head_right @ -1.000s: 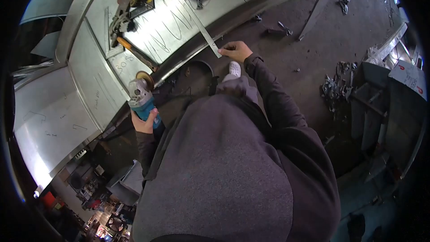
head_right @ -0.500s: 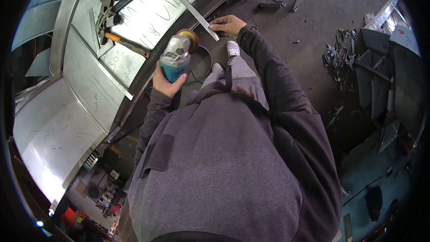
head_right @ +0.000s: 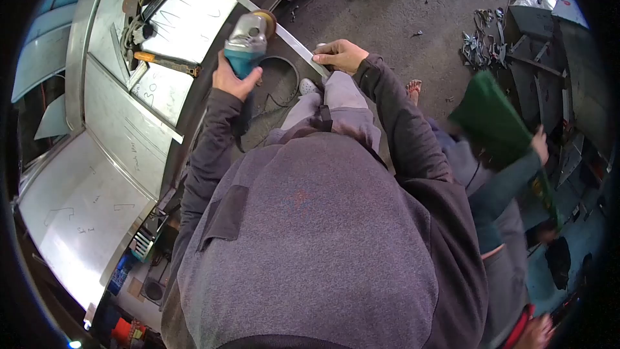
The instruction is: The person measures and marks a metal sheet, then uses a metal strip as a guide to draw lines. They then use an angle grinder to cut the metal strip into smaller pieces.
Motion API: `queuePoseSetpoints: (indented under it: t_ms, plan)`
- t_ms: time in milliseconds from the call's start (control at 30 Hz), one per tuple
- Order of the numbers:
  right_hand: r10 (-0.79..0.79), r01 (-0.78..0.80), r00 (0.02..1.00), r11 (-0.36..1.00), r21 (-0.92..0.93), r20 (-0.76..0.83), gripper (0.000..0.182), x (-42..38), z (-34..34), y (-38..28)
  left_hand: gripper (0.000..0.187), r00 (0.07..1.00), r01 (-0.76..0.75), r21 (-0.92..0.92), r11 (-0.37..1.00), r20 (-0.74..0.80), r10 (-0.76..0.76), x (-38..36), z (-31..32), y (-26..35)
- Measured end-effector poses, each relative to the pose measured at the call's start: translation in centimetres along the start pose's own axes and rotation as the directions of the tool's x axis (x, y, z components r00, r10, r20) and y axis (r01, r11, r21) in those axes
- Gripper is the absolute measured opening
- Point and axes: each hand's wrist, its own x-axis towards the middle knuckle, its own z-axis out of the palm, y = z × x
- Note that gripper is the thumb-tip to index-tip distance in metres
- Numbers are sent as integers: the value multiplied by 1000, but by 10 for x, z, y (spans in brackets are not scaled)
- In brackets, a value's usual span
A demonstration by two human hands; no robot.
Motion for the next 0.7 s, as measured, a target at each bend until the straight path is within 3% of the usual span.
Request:
queuePoseSetpoints:
  t_ms: [167,367,433,500,567,700]
  plan:
    - [5,-4,999,1000,31,-38,51,-18,4,5,74,998,1,-31,1000,-68,-3,15,-9,-4]
    - [3,-6,997,999,-38,-82,47,-18,11,4,83,976,-60,40,997,214,51,-38,8,11]
    - [-16,17,996,1000,11,-92,45,-25,11,13,82,976,-53,44,998,214,42,-35,8,11]
    - [32,-34,994,999,-19,-102,45,-36,10,11,78,991,39,113,993,125,-53,-19,4,6]
    - [35,-36,990,999,-1,-133,46,-43,11,12,73,999,28,48,998,15,-29,-3,-3,1]
    - [-13,18,994,999,47,-106,47,-39,14,10,73,997,18,15,1000,80,-19,-11,-5,4]
